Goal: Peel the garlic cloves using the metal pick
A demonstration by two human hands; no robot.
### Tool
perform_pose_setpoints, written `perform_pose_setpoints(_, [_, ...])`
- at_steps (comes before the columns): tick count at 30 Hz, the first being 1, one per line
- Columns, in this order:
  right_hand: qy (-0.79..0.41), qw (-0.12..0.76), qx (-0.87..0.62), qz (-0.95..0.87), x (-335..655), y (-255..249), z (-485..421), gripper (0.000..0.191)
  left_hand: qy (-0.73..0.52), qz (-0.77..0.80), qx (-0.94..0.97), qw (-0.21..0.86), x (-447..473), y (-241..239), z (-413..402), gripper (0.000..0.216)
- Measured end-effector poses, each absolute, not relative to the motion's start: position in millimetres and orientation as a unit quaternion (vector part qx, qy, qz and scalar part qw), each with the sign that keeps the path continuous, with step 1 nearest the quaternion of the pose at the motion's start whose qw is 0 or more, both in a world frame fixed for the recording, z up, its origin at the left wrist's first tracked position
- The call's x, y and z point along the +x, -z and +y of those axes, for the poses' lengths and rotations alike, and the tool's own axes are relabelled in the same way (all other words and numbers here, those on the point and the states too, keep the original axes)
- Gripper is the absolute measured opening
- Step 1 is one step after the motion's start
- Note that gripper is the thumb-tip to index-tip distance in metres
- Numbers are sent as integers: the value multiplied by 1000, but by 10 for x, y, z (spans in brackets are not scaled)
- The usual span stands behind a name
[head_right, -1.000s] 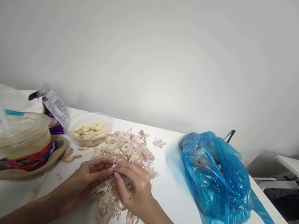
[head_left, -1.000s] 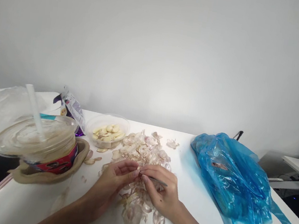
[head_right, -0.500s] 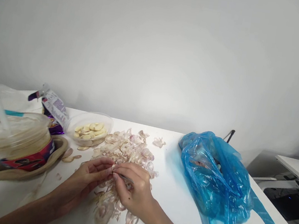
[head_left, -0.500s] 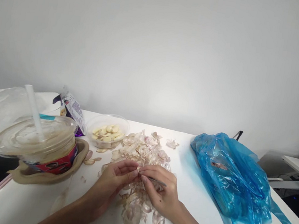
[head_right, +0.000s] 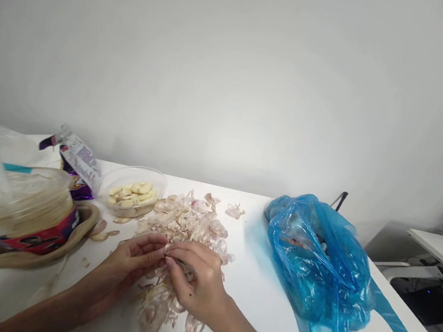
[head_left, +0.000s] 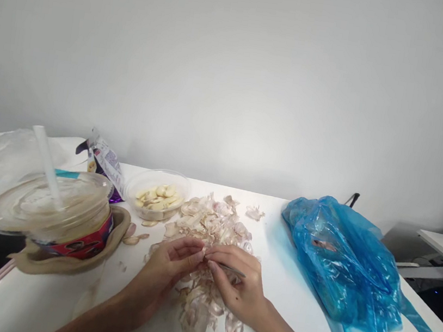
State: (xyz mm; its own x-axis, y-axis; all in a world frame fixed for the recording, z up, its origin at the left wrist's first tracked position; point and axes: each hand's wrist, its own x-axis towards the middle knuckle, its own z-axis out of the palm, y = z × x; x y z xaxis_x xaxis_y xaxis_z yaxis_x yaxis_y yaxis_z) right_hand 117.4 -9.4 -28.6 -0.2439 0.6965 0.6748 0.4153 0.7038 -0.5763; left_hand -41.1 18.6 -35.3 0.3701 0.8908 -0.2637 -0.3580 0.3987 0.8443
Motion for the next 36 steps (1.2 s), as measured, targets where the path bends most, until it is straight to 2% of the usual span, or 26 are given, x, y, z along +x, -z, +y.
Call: perform_pose_setpoints(36, [-135,496,-356,-780,1182,280,-96,18,-411,379,354,750,-400,352,205,11])
